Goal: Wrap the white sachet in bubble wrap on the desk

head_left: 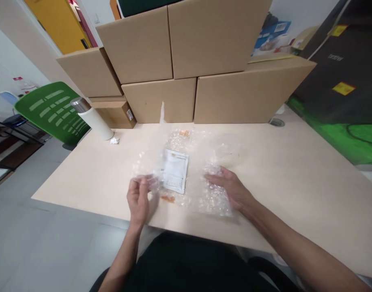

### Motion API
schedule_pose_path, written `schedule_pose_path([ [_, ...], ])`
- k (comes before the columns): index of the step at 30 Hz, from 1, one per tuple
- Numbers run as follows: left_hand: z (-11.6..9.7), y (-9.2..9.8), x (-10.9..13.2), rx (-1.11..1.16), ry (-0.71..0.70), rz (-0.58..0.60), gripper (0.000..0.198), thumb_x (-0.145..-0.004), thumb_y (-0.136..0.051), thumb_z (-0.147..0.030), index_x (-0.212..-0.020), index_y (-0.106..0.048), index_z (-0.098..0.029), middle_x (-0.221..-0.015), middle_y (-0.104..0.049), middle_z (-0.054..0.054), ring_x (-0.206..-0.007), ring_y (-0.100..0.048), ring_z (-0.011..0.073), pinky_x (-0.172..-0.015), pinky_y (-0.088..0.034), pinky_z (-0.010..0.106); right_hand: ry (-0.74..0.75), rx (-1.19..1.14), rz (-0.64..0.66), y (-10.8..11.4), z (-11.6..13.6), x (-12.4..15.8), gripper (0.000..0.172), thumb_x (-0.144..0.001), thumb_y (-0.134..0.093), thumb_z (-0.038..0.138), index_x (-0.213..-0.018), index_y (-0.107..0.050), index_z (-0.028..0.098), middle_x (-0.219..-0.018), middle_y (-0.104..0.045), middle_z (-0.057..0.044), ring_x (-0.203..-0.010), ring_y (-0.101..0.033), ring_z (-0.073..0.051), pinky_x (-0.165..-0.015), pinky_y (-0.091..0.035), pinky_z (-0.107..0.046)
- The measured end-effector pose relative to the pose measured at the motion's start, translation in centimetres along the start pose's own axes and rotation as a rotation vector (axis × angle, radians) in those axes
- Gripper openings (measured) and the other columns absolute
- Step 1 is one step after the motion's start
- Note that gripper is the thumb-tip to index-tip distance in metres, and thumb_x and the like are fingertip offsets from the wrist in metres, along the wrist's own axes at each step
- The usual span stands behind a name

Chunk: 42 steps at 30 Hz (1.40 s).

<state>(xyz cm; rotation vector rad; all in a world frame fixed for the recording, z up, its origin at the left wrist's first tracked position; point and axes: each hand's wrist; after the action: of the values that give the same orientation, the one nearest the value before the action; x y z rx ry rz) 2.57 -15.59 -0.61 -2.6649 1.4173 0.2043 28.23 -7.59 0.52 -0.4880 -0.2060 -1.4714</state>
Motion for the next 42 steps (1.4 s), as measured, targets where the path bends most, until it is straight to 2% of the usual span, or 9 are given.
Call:
schedule_pose_path([
  [3,-0.3,1.5,-1.5,0.111,0.118,-0.157,0.031,-0.086,-0.066,-0.048,-0.094,-0.057,-0.020,-0.106,-0.067,0.005,-0.081,-0.073,0.0209,-0.056,-0.057,0.027,0.073,-0.018,-0.022,1.2,0.5,-1.1,0.048,-0.049,-0.093,0.038,-0.084,-0.068,0.018,-0.076,-0.069,-0.001,-0.065,-0.063,-0.016,-0.058,-0.052,-0.028],
  [7,1.0,5.8,-2.8,-0.122,0.227,-0.209,0.035,-0.079,-0.070,-0.041,-0.104,-0.057,-0.020,-0.111,-0.063,0.007,-0.071,-0.067,0.0148,-0.048,-0.050,0.022,0.166,-0.052,-0.176,3.6,1.5,-2.0,0.047,-0.043,-0.093,0.033,-0.081,-0.068,0.020,-0.067,-0.065,0.004,-0.052,-0.054,-0.010,-0.049,-0.044,-0.023],
  [11,1.9,7.4,-1.8,-0.639,-0.063,-0.306,0.058,-0.077,-0.071,-0.029,-0.132,-0.051,-0.024,-0.134,-0.051,0.013,-0.094,-0.061,0.0199,-0.060,-0.052,0.028,0.211,-0.043,-0.299,5.0,1.5,-2.6,0.047,-0.041,-0.091,0.027,-0.082,-0.070,0.019,-0.068,-0.067,0.002,-0.053,-0.056,-0.012,-0.049,-0.044,-0.025],
  [14,1.0,5.0,-1.0,-0.800,-0.304,-0.183,0.026,-0.090,-0.058,-0.033,-0.111,-0.068,-0.020,-0.118,-0.058,0.012,-0.103,-0.058,0.0244,-0.075,-0.052,0.036,0.202,-0.030,-0.328,5.4,0.8,-3.1,0.048,-0.042,-0.091,0.026,-0.084,-0.071,0.017,-0.064,-0.066,0.002,-0.051,-0.055,-0.012,-0.048,-0.043,-0.025],
  [19,0.3,-1.3,-1.8,-0.921,-0.187,0.431,0.038,-0.099,-0.045,-0.042,-0.095,-0.074,-0.018,-0.085,-0.066,0.009,-0.094,-0.057,0.0253,-0.092,-0.045,0.046,0.225,-0.011,-0.328,5.8,-0.5,-3.7,0.048,-0.043,-0.091,0.025,-0.086,-0.072,0.016,-0.069,-0.069,0.001,-0.054,-0.057,-0.012,-0.050,-0.044,-0.024],
  [25,1.7,-4.3,-2.8,-0.874,-0.086,0.410,0.026,-0.089,-0.055,-0.030,-0.066,-0.060,-0.019,-0.074,-0.062,0.006,-0.078,-0.055,0.0215,-0.077,-0.045,0.038,0.270,-0.011,-0.333,6.1,-0.8,-3.3,0.049,-0.039,-0.091,0.025,-0.083,-0.071,0.016,-0.067,-0.068,0.002,-0.053,-0.056,-0.011,-0.049,-0.043,-0.023],
  [30,1.6,-1.7,-4.0,-0.674,0.043,0.281,0.023,-0.085,-0.053,-0.032,-0.068,-0.058,-0.018,-0.071,-0.060,0.002,-0.066,-0.053,0.0158,-0.063,-0.041,0.029,0.287,0.080,-0.400,6.1,-0.4,-3.1,0.048,-0.040,-0.088,0.026,-0.084,-0.072,0.017,-0.064,-0.066,0.002,-0.051,-0.053,-0.012,-0.048,-0.041,-0.024],
  [38,1.9,4.2,-7.3,-0.951,0.079,0.112,0.023,-0.084,-0.051,-0.033,-0.066,-0.057,-0.019,-0.066,-0.057,0.002,-0.066,-0.051,0.0178,-0.067,-0.040,0.032,0.296,0.307,-0.418,7.3,-0.4,-3.2,0.045,-0.053,-0.082,0.032,-0.094,-0.070,0.020,-0.084,-0.067,-0.005,-0.071,-0.059,-0.020,-0.067,-0.047,-0.037],
  [42,2.5,5.3,-7.3,-1.038,0.027,0.053,0.023,-0.087,-0.052,-0.033,-0.072,-0.061,-0.019,-0.090,-0.060,0.012,-0.095,-0.054,0.0283,-0.086,-0.043,0.043,0.783,0.884,-0.610,7.6,0.6,-3.1,0.063,-0.062,-0.076,0.053,-0.113,-0.066,0.018,-0.123,-0.059,-0.019,-0.118,-0.053,-0.036,-0.096,-0.040,-0.055],
])
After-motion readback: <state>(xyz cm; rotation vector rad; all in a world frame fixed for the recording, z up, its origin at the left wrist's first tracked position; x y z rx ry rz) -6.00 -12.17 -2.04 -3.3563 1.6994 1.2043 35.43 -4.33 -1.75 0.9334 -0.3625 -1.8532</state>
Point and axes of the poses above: each hand's wrist, its own x-axis away from the middle knuckle, its own y-axis out of the back of the hand, z = x × y
